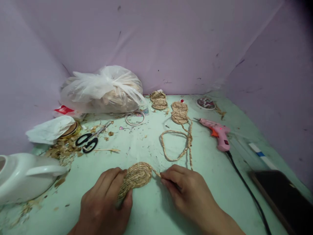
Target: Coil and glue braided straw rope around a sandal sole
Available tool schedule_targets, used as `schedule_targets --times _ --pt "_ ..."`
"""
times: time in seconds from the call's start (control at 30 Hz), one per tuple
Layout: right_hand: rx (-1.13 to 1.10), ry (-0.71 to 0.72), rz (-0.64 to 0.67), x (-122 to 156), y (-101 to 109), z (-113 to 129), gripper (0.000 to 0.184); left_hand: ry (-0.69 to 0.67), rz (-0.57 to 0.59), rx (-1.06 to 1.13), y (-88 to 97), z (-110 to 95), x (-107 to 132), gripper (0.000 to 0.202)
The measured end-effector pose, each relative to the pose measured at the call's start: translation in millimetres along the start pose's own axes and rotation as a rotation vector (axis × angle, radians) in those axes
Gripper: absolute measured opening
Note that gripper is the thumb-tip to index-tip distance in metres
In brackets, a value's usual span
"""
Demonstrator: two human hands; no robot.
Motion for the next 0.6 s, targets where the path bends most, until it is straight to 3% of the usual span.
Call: schedule_targets --times 0.13,0.4,0.6 --pt "-0.018 0.015 -0.032 3.4 -6.5 3.5 0.026 -0.001 0.001 -0.022 1.8 -0.3 -0.6 0.024" --pt "0.126 0.180 -0.224 10.6 -5.2 22.5 0.029 0.025 0.029 -0.064 -0.5 -0.2 -0.6 0.026" --pt "0.101 0.241 -0.266 12.0 -11.9 29.5 0.027 0.023 0.038 -0.038 -1.6 -0.6 0.5 0.028"
Point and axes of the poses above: each hand's wrist, its own x-axis away from the middle knuckle, its own y-axis out of the back of the hand, z = x × y, the point moved 6 cm from there along -x, towards the middle knuckle, and after that the axes turned 14 degrees about -x, right-handed, at the moved point
